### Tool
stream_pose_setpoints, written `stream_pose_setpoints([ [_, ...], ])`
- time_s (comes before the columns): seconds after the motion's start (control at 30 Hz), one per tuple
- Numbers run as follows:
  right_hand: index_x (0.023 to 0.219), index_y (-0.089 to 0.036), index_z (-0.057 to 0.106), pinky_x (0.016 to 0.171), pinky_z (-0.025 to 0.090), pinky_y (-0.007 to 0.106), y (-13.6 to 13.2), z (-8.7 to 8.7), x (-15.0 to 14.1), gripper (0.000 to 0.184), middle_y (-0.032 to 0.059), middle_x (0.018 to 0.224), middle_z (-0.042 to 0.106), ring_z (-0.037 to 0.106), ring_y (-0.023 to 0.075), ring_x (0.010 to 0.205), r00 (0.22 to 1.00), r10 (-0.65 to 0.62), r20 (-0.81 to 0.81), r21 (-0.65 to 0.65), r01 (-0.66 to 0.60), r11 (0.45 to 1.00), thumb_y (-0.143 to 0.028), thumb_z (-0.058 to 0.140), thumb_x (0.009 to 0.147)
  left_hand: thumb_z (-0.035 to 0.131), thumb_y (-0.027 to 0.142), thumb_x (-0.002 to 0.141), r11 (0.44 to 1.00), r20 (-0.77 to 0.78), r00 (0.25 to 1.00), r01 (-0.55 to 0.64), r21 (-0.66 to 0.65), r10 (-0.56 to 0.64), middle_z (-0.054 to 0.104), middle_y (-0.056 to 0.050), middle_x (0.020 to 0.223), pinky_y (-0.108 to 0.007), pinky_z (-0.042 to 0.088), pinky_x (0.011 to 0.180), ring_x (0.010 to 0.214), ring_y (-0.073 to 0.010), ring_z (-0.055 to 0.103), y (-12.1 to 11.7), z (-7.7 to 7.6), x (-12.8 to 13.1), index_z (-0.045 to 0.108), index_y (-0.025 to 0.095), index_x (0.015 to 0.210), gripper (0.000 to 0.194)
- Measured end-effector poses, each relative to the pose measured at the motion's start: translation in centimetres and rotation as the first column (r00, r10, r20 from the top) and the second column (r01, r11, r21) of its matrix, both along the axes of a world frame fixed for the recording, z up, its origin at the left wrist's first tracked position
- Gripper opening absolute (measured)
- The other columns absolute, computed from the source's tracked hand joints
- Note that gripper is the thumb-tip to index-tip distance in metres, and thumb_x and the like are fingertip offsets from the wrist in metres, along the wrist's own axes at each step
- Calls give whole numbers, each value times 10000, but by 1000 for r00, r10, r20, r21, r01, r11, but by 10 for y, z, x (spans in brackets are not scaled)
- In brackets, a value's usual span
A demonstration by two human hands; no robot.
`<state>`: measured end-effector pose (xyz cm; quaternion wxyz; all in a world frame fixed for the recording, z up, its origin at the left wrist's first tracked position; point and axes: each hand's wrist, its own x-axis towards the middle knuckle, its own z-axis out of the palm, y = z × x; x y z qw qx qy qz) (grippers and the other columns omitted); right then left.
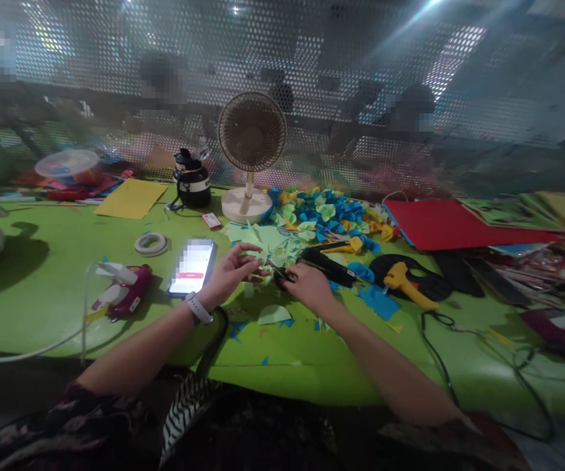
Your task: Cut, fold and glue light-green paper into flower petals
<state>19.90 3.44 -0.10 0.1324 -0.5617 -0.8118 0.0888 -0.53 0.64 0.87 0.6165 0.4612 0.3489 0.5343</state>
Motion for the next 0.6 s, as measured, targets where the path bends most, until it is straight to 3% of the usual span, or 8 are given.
stream_pose_setpoints([
  [0.1, 862, -226, 689, 556, 302, 247, 2, 0, -1, 217, 33, 746, 694, 618, 184, 705, 998, -45, 32, -71, 47, 996, -425, 626, 806, 750, 324, 745, 1000, 3, 1000, 7, 4, -7, 699, -7, 805, -249, 572, 614, 742, -178, 722, 1, -1, 0, 523, 179, 1002, 372],
  [0.27, 890, -232, 674, 549, 304, 241, 3, 2, -1, 207, 32, 790, 712, 632, 188, 726, 996, -83, 41, -148, 88, 985, -416, 639, 801, 767, 328, 724, 1000, -8, 1000, 24, 11, -24, 700, -10, 793, -268, 581, 634, 754, -181, 719, 1, -2, 0, 516, 171, 914, 352],
  [0.6, 929, -232, 669, 546, 293, 253, 0, 7, 5, 241, 44, 807, 713, 634, 213, 736, 998, 24, 55, -163, -15, 987, -416, 679, 774, 792, 279, 685, 997, -111, 994, 26, 71, -18, 714, -53, 858, -316, 572, 793, 864, -195, 700, -2, -2, 3, 621, 149, 852, 271],
])
